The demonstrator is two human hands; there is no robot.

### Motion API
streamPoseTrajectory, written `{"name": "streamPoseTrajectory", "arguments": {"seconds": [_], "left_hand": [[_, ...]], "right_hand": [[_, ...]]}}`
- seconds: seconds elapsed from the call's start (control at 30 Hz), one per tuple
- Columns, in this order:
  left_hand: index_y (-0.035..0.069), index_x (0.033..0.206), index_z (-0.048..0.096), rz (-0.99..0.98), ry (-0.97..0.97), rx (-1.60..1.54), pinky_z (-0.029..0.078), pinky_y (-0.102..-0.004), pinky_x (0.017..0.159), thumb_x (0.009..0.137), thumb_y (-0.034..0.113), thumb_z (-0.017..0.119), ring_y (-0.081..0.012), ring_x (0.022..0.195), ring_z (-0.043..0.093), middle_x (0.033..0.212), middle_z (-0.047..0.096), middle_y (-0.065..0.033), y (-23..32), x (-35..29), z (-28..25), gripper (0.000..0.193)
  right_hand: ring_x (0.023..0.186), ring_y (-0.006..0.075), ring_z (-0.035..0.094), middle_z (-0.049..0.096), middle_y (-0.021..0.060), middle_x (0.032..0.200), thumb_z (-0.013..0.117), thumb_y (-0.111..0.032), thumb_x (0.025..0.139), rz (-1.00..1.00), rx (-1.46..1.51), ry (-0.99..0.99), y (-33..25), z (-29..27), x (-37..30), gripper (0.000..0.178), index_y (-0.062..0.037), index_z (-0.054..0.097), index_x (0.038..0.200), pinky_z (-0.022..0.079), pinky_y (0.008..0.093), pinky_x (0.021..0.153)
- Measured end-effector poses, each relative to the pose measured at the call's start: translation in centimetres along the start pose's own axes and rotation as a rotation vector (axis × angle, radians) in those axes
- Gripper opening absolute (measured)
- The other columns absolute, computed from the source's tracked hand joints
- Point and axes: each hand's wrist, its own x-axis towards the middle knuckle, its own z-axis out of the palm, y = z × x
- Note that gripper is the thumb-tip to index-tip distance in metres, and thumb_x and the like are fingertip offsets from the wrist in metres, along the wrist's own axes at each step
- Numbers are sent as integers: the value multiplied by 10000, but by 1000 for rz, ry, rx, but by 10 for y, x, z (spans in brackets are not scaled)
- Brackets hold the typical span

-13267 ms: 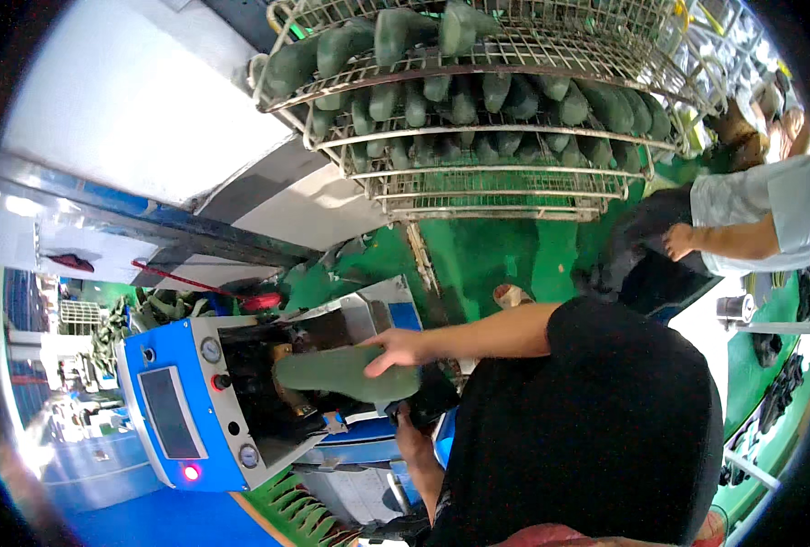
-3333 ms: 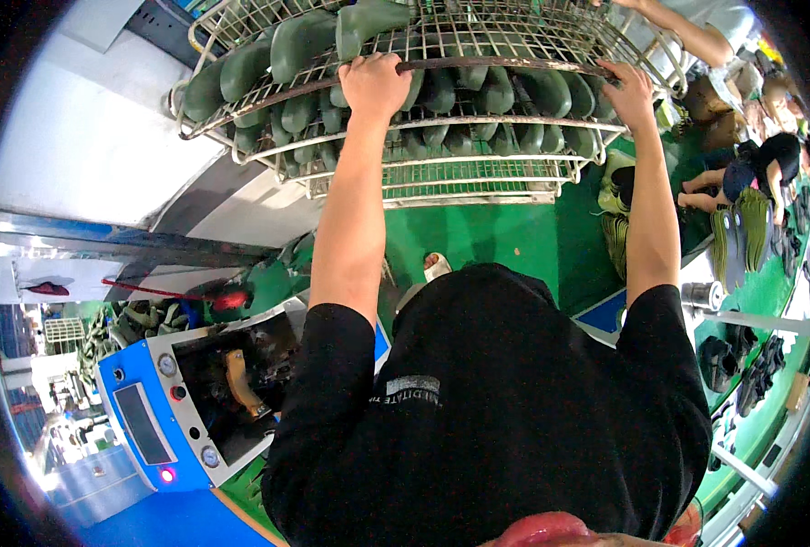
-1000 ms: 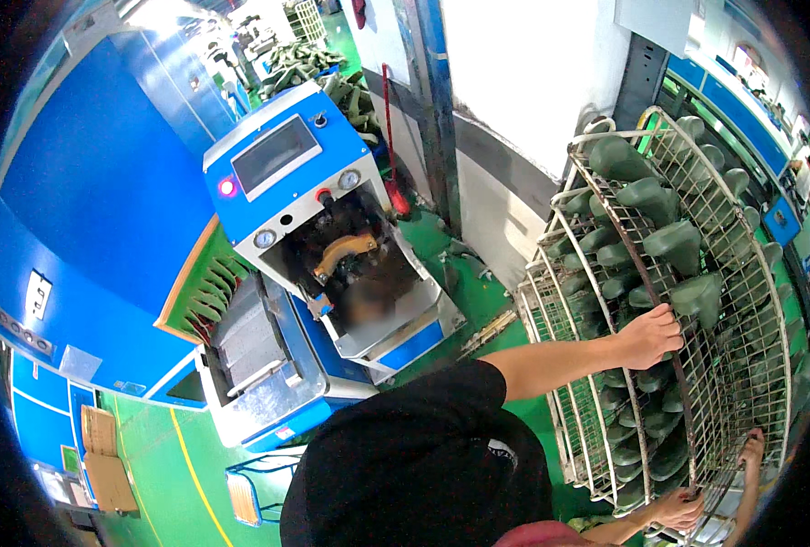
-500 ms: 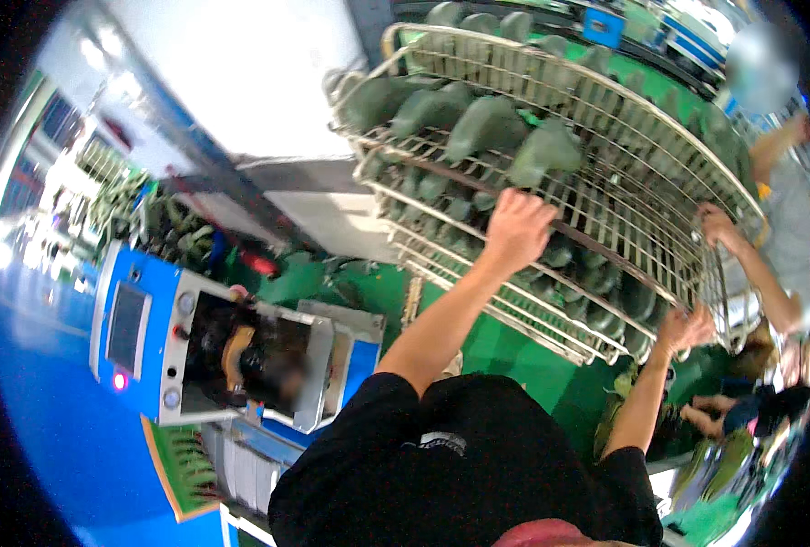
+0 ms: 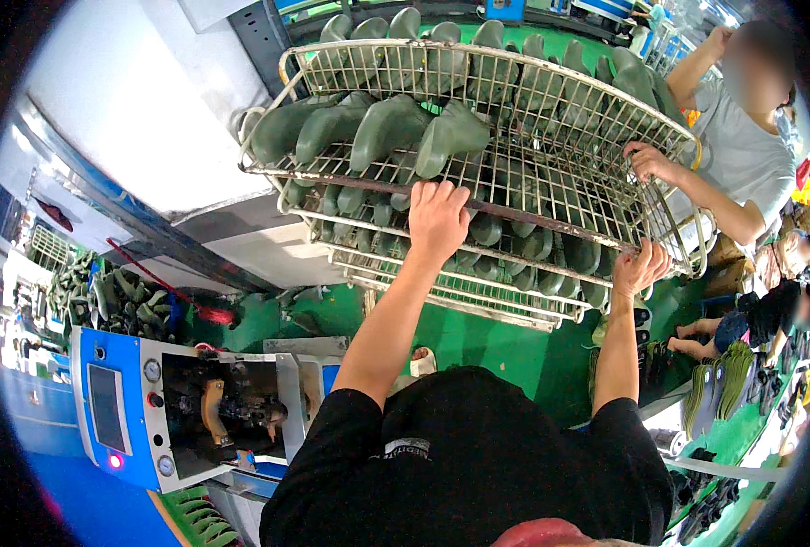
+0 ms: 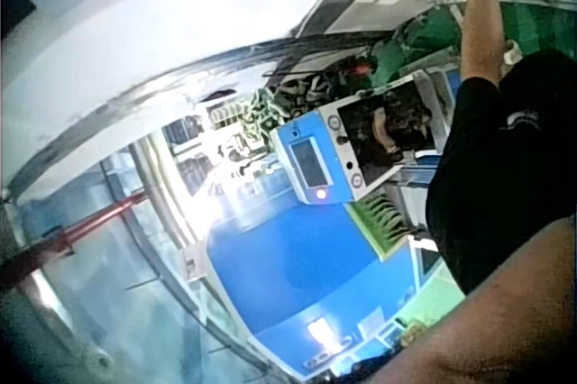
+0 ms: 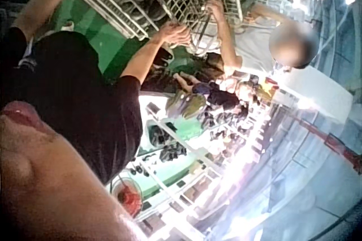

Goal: The person places shoes into a machine for sole attachment, takes them out, removes internal molds by hand, and places the molds onto a large metal rack.

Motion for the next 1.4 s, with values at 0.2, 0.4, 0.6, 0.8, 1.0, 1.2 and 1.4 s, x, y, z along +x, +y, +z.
{"name": "streamPoseTrajectory", "arguments": {"seconds": [0.2, 0.4, 0.6, 0.8, 1.0, 1.2, 1.4], "left_hand": [[134, 1035, 661, 21, -49, -40, 403, -434, 960, 776, 136, 699, -265, 953, 539, 932, 576, -46, -3, 0, -8, 262], [130, 1106, 656, 17, -105, -63, 389, -436, 1009, 809, 142, 695, -275, 1014, 547, 996, 595, -52, 0, 0, -15, 300], [114, 1138, 643, 38, -108, -71, 371, -462, 1050, 785, 131, 695, -281, 1042, 544, 1021, 588, -64, -2, -2, -15, 357], [117, 1061, 691, 21, -185, -37, 411, -448, 973, 738, 167, 681, -293, 1016, 572, 992, 614, -85, -1, -1, -21, 327], [115, 871, 652, 44, 32, -87, 420, -448, 871, 607, 162, 677, -287, 890, 553, 832, 546, -67, -7, -9, -9, 269], [140, 936, 692, -45, -95, -19, 370, -410, 1003, 701, 269, 743, -249, 985, 538, 981, 582, -33, 4, -7, -8, 273], [145, 858, 707, -126, -302, 25, 385, -403, 927, 720, 334, 765, -245, 979, 549, 917, 623, -36, 1, 8, -4, 241]], "right_hand": [[1156, 306, 535, 622, 76, 1123, 700, -44, 741, 69, 126, -93, -11, -21, 11, 290, -104, 690, 1025, 344, 488, 1085], [1117, 279, 577, 660, 76, 1052, 692, -18, 767, 142, 268, -251, -6, -40, 22, 252, -97, 728, 1004, 331, 465, 1106], [1083, 257, 600, 677, 51, 1051, 666, -55, 767, 197, 226, -381, -1, -42, 28, 229, -130, 739, 970, 292, 483, 1158], [982, 294, 636, 719, 86, 1027, 718, -33, 752, 74, 233, -392, 21, -28, 19, 263, -118, 750, 999, 417, 432, 967], [1097, 337, 647, 693, 172, 1226, 506, -43, 865, 238, 423, -756, 48, -32, 32, 420, -25, 692, 1240, 479, 433, 1023], [1237, 300, 597, 633, 153, 1342, 495, -204, 1024, 413, 483, -789, 71, 2, 53, 393, -47, 597, 1369, 461, 383, 1028], [1213, 376, 573, 588, 236, 1359, 571, -167, 994, -78, 496, -660, -70, -3, 111, 435, 63, 542, 1362, 419, 410, 1073]]}}
